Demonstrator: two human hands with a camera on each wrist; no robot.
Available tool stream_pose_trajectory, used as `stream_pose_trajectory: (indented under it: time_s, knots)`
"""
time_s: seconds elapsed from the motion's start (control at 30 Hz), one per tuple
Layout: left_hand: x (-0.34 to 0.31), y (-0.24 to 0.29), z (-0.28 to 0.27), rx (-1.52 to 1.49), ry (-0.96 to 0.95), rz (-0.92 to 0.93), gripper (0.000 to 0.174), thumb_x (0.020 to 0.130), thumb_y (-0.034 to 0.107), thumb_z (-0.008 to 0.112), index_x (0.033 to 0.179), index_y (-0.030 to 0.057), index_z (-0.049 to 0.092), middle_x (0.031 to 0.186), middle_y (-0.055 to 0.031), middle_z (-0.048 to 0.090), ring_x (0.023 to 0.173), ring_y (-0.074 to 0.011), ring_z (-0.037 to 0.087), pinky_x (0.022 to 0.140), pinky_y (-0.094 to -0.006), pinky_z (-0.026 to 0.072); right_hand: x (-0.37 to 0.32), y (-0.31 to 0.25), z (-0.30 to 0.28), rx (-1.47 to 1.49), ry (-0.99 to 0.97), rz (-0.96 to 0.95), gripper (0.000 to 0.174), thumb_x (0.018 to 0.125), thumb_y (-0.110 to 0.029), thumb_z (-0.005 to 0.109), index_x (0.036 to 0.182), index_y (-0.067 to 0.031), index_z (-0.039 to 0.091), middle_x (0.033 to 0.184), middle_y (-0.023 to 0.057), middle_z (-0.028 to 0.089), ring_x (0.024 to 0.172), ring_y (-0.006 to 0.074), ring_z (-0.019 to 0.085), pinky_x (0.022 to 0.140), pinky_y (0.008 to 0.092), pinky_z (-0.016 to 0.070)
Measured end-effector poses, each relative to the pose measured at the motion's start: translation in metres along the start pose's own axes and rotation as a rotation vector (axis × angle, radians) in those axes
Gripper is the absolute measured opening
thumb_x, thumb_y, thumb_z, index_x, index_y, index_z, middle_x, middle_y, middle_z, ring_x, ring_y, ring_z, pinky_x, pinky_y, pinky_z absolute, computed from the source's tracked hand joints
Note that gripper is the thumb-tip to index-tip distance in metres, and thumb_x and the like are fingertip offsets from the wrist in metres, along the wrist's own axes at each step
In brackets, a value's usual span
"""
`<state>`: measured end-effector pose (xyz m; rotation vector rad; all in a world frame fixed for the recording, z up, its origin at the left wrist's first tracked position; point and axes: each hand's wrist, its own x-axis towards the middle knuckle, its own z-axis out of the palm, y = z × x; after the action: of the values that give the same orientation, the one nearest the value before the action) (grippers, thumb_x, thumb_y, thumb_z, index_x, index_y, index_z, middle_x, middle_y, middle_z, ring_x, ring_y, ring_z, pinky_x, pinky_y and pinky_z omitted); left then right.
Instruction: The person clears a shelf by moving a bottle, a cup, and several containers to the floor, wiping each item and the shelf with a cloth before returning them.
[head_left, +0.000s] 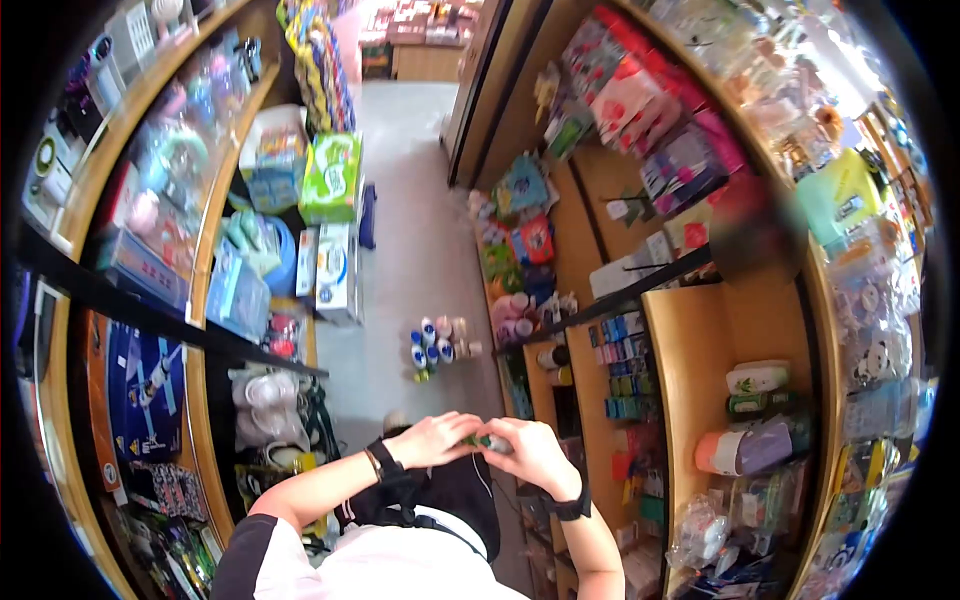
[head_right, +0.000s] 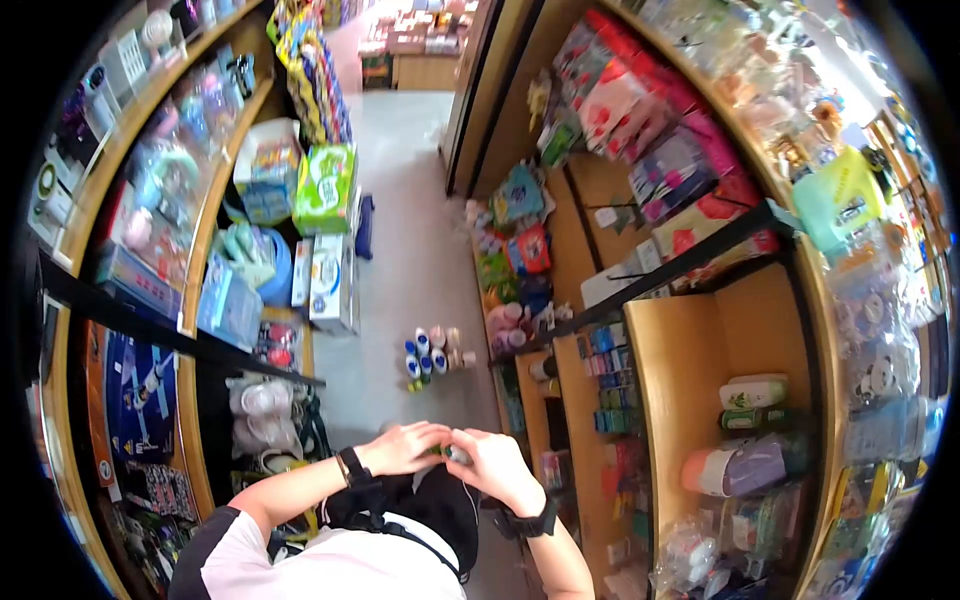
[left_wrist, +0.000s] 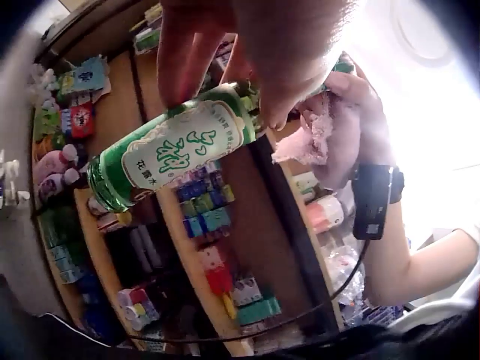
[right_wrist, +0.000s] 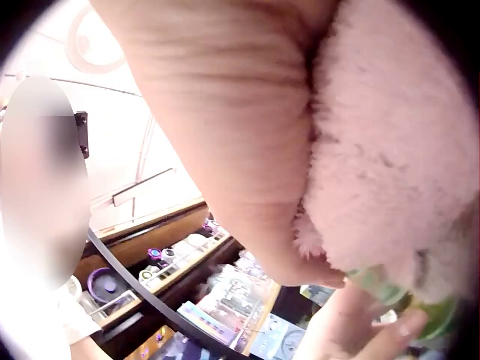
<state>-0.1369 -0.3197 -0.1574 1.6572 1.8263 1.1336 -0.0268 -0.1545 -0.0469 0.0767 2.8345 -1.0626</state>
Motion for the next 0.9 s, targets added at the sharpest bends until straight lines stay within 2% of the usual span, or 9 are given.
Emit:
stream_pose_trajectory:
  time_s: [0.07,0.13,0.2,0.3,0.37,0.4,0.47,0.63,0.9]
  knots:
    - [-0.008,-0.029,0.017,-0.045,-0.031,-0.065,0.048,0.084,0.023,0.066,0.124,0.0036,0.048,0.133,-0.0159,0.047,0.107,-0.0343,0.058,0.087,-0.0398,0.0512,0.014,0.018,0.024,-0.001,-0.005,0.042,0.024,0.074,-0.021,0.070,0.094,-0.0100,0.062,0.081,0.0106,0.065,0.073,0.0312,0.064,0.064,0.0373,0.0516]
    - [-0.016,-0.040,0.026,-0.058,-0.009,-0.348,0.065,0.082,0.026,0.068,0.134,0.0024,0.037,0.144,-0.0239,0.029,0.109,-0.0404,0.055,0.089,-0.0421,0.0499,0.025,0.043,0.058,-0.043,-0.075,0.112,0.021,0.075,-0.020,0.070,0.092,-0.0095,0.064,0.081,0.0113,0.066,0.073,0.0288,0.066,0.064,0.0344,0.0528]
    - [-0.036,-0.067,0.056,0.110,0.101,-0.329,0.077,0.083,0.029,0.068,0.138,-0.0037,0.027,0.147,-0.0310,0.015,0.114,-0.0446,0.051,0.092,-0.0442,0.0488,0.033,0.072,0.097,0.016,-0.019,0.213,0.021,0.076,-0.021,0.069,0.093,-0.0089,0.064,0.076,0.0119,0.065,0.070,0.0285,0.066,0.062,0.0359,0.0521]
    - [-0.072,-0.099,0.102,0.002,0.010,-0.652,0.067,0.083,0.033,0.066,0.132,-0.0023,0.036,0.139,-0.0295,0.029,0.109,-0.0443,0.052,0.095,-0.0458,0.0459,0.048,0.127,0.149,0.122,-0.044,0.408,0.022,0.076,-0.020,0.068,0.094,-0.0088,0.063,0.078,0.0125,0.064,0.070,0.0296,0.064,0.062,0.0377,0.0508]
    - [-0.105,-0.130,0.140,-0.198,-0.152,-0.830,0.045,0.084,0.032,0.064,0.113,0.0001,0.051,0.108,-0.0221,0.055,0.096,-0.0391,0.058,0.084,-0.0454,0.0501,0.058,0.174,0.189,0.095,-0.051,0.406,0.022,0.077,-0.019,0.068,0.095,-0.0092,0.063,0.080,0.0134,0.064,0.073,0.0310,0.064,0.064,0.0389,0.0506]
    - [-0.116,-0.143,0.151,-0.405,-0.247,-0.910,0.034,0.085,0.028,0.063,0.103,0.0007,0.054,0.090,-0.0168,0.061,0.084,-0.0329,0.063,0.073,-0.0402,0.0540,0.059,0.199,0.213,0.086,-0.053,0.414,0.022,0.077,-0.019,0.068,0.095,-0.0094,0.062,0.082,0.0138,0.065,0.075,0.0316,0.064,0.065,0.0395,0.0505]
    - [-0.153,-0.154,0.192,-1.149,-0.061,-1.464,0.020,0.088,0.020,0.056,0.099,0.0035,0.055,0.078,-0.0112,0.061,0.065,-0.0250,0.065,0.057,-0.0339,0.0552,0.061,0.249,0.262,0.069,-0.102,0.510,0.023,0.078,-0.020,0.067,0.096,-0.0106,0.059,0.085,0.0138,0.064,0.083,0.0358,0.063,0.070,0.0448,0.0501]
    - [-0.201,-0.161,0.235,-1.421,0.105,-1.601,0.011,0.092,0.007,0.042,0.092,0.0050,0.053,0.068,-0.0091,0.059,0.051,-0.0215,0.062,0.047,-0.0335,0.0542,0.090,0.318,0.336,0.144,0.004,0.814,0.022,0.078,-0.017,0.065,0.098,-0.0106,0.060,0.091,0.0156,0.065,0.087,0.0365,0.063,0.076,0.0448,0.0503]
    - [-0.175,-0.181,0.233,-1.595,0.111,-1.811,0.011,0.091,0.007,0.042,0.100,0.0048,0.046,0.075,-0.0176,0.065,0.053,-0.0228,0.064,0.044,-0.0277,0.0509,0.138,0.458,0.481,0.167,0.133,0.708,0.019,0.079,-0.017,0.063,0.097,-0.0123,0.060,0.089,0.0119,0.063,0.082,0.0356,0.062,0.071,0.0454,0.0499]
